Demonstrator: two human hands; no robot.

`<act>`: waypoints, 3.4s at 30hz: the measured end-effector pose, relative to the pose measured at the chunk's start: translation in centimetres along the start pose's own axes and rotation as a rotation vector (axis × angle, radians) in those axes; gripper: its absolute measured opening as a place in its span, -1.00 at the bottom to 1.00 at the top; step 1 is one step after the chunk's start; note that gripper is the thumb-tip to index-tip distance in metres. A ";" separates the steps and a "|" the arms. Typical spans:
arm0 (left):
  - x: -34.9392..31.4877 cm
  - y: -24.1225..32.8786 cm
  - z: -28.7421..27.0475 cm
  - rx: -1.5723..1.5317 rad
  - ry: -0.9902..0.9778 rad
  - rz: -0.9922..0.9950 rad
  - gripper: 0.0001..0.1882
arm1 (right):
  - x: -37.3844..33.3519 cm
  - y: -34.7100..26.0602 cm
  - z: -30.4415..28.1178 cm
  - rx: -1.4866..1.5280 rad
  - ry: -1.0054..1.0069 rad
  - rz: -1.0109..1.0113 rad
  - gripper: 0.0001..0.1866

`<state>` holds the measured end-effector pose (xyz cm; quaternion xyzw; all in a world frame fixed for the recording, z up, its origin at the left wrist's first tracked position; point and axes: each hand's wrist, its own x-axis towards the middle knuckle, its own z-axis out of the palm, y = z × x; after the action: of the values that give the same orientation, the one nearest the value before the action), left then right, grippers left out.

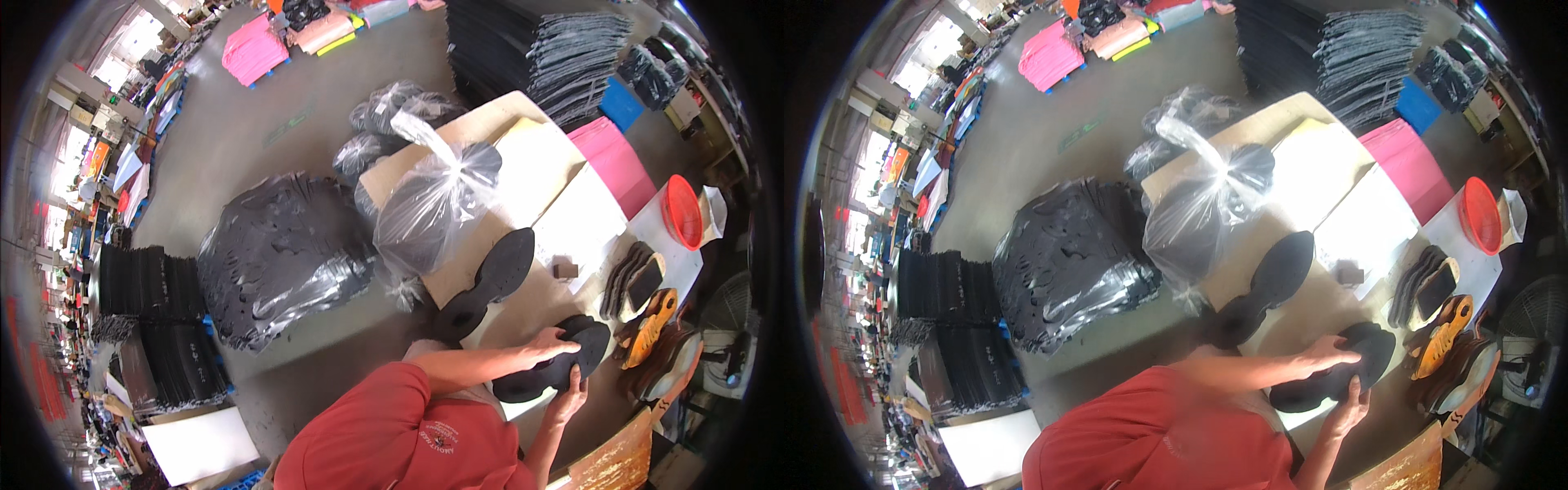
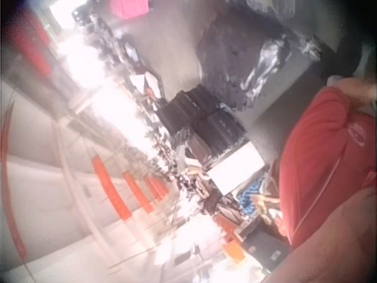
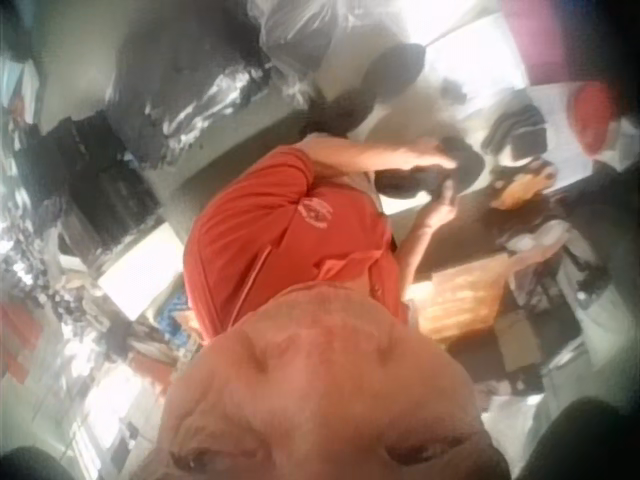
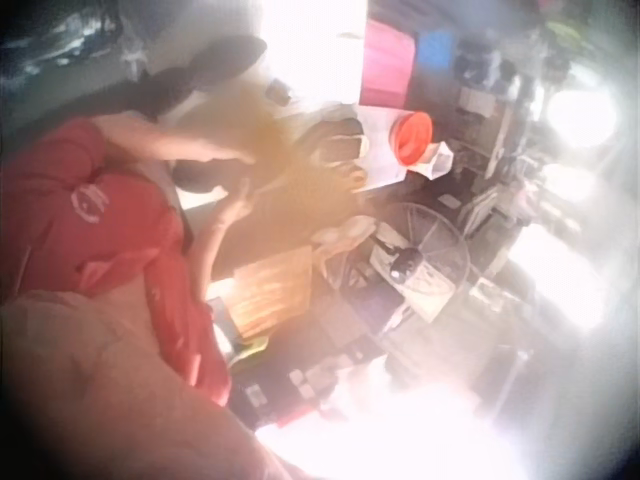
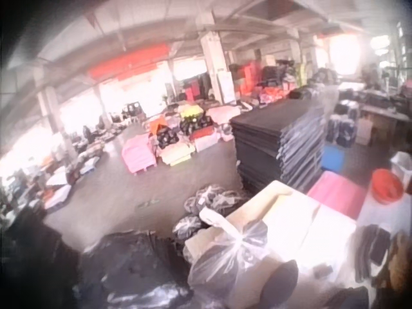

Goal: The person repeatedly cleans black shoe soles using a green handheld tool connected to a hose. They hold each sole with one hand and scrub the tread with the other, then place the cleaned soles on a nearby table. The process is repeated for multiple soles throughout the clip.

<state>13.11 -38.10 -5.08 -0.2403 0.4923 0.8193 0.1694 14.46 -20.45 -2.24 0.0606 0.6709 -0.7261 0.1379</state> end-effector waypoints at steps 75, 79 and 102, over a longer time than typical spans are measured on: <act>-9.8 -11.9 34.2 1.381 -1.433 0.661 0.06 | -35.0 -7.5 -15.9 -0.649 0.875 0.372 -0.60; -9.8 -12.1 34.2 1.364 -1.434 0.723 0.06 | -36.9 -10.8 -22.7 -0.887 1.338 0.114 -0.83; -10.2 -11.5 35.3 1.583 -1.447 0.976 0.00 | -31.4 -1.4 -21.4 -1.114 1.060 0.001 -0.17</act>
<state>19.45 -1.90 6.45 0.6665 0.6926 0.2090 0.1798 41.98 4.55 5.67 0.3224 0.9140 -0.1549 -0.1913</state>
